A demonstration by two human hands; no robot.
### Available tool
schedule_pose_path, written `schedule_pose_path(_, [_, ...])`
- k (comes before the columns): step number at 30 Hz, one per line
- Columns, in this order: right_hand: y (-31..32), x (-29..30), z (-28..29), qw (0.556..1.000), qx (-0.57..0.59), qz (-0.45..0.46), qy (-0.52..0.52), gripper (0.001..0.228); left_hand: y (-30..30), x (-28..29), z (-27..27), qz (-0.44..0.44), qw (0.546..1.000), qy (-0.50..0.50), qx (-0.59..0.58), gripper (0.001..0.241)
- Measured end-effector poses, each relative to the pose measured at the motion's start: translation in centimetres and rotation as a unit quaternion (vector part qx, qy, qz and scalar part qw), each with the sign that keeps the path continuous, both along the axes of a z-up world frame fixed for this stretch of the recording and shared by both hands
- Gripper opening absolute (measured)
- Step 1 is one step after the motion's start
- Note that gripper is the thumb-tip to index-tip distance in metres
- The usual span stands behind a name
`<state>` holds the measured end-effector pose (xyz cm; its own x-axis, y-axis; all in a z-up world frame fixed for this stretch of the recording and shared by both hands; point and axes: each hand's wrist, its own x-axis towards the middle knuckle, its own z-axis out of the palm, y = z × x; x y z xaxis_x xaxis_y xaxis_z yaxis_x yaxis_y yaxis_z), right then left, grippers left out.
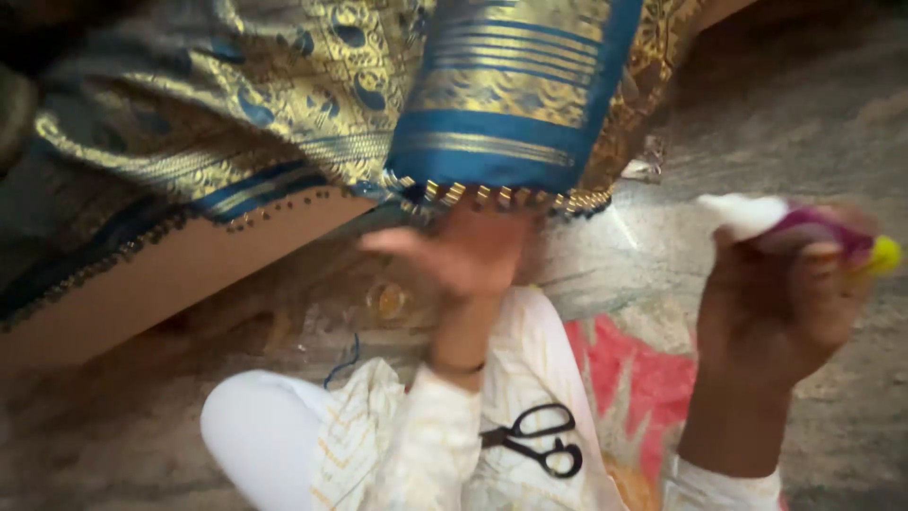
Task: Applying glue and decorative beads to the border of a sari.
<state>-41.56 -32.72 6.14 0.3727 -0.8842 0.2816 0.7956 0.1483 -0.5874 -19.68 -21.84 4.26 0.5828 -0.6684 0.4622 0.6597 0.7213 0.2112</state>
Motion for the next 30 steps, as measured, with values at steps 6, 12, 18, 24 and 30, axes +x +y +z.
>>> schedule_pose_path(6, [-1.9,-3.9,-1.4,0.998,0.028,-0.05,-0.011,0.019,-7.2,-2.5,-22.2,-0.126,0.986,0.001,0.106,0.061])
schedule_pose_path(12, [-1.4,-7.4,-2.4,0.994,0.067,-0.087,-0.011,0.016,-5.3,-6.1,-8.1,-0.094,0.993,-0.071,0.011,0.085])
schedule_pose_path(18, [-1.4,-7.0,-1.4,0.996,0.025,-0.083,0.01,0.015,-1.8,-5.5,-1.2,-0.078,0.992,-0.032,-0.096,0.099])
schedule_pose_path(24, [-0.6,-3.9,1.3,0.994,-0.014,-0.081,0.069,0.02,1.3,-2.4,3.5,-0.028,0.996,0.017,-0.084,0.11])
schedule_pose_path(30, [0.8,-2.0,2.2,0.981,-0.059,-0.113,0.145,0.028,2.5,-0.7,4.5,-0.096,0.984,0.028,-0.148,0.122])
